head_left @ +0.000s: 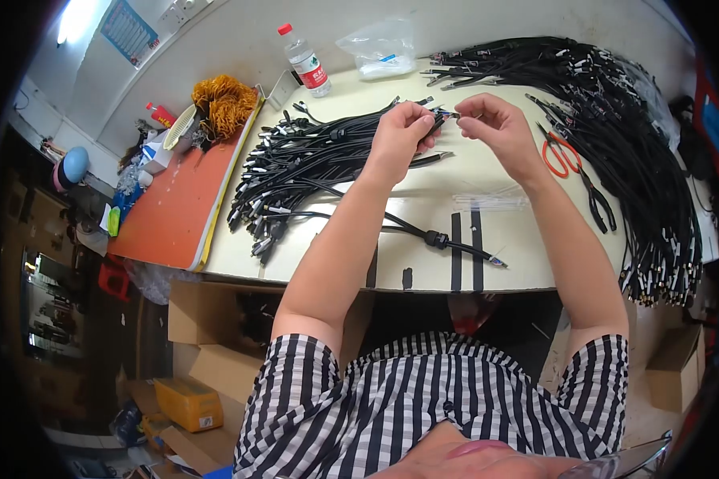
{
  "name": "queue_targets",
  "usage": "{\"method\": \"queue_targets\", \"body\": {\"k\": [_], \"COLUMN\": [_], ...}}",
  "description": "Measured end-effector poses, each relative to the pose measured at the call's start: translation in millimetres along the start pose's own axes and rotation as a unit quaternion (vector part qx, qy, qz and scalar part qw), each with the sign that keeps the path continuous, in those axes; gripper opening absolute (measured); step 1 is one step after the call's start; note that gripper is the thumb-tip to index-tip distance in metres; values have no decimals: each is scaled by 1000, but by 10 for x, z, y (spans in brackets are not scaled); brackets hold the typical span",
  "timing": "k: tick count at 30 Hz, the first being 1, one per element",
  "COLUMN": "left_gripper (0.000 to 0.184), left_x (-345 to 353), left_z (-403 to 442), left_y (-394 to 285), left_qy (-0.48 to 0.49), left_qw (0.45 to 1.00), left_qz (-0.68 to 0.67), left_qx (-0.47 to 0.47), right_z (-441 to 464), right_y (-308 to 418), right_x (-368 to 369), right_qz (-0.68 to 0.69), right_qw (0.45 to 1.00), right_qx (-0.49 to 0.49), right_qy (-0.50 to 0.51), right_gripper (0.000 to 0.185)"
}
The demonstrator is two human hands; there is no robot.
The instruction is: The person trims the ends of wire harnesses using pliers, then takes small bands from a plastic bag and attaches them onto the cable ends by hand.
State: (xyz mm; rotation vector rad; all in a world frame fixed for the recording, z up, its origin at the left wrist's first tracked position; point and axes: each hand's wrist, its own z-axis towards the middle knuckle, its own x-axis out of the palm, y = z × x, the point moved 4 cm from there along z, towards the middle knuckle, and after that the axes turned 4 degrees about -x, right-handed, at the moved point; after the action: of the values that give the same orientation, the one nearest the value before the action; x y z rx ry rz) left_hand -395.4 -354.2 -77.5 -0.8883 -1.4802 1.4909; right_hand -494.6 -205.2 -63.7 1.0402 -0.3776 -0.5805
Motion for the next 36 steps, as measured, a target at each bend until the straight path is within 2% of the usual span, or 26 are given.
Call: {"method": "queue_targets", "body": {"k": [4, 6, 7, 8, 11, 14, 18, 20, 24, 33, 36], "left_gripper": [9, 10, 13, 13, 17, 18, 20, 19, 17, 15, 17], "left_x": [10, 17, 12, -1, 1, 38, 164, 155, 131, 137, 147], "left_z": [-91, -158, -185, -178, -172, -180, -302, -319, -304, -305, -302], "left_y": [104, 78, 71, 96, 88, 76, -36, -55, -18, -15, -14], "left_qy": [-8, -26, -56, -57, -82, -84, -126, -123, -136, -122, -98], "left_qw": [999, 980, 968, 968, 925, 896, 898, 836, 831, 860, 868], "left_qz": [-24, 167, 210, 209, 293, 355, 296, 387, 410, 385, 386], "left_qx": [21, 104, 129, 123, 227, 253, 300, 369, 350, 313, 298], "right_z": [6, -12, -57, -93, -135, -178, -189, -207, -230, -260, -258], "right_y": [-190, -250, -267, -286, -268, -208, -229, -218, -201, -107, -122], "right_x": [21, 10, 26, 47, 63, 58, 26, 49, 96, 124, 94], "right_qz": [-54, -72, -80, -88, -84, -131, -154, -136, -99, -138, -116], "right_qw": [998, 997, 996, 995, 995, 990, 987, 989, 993, 989, 991], "right_qx": [5, 12, 14, 18, 6, -16, 1, 12, 14, -18, 26], "right_qy": [-22, -38, -39, -39, -50, -41, -42, -54, -64, -47, -58], "right_gripper": [12, 10, 9, 8, 7, 6, 7, 7, 8, 14, 12]}}
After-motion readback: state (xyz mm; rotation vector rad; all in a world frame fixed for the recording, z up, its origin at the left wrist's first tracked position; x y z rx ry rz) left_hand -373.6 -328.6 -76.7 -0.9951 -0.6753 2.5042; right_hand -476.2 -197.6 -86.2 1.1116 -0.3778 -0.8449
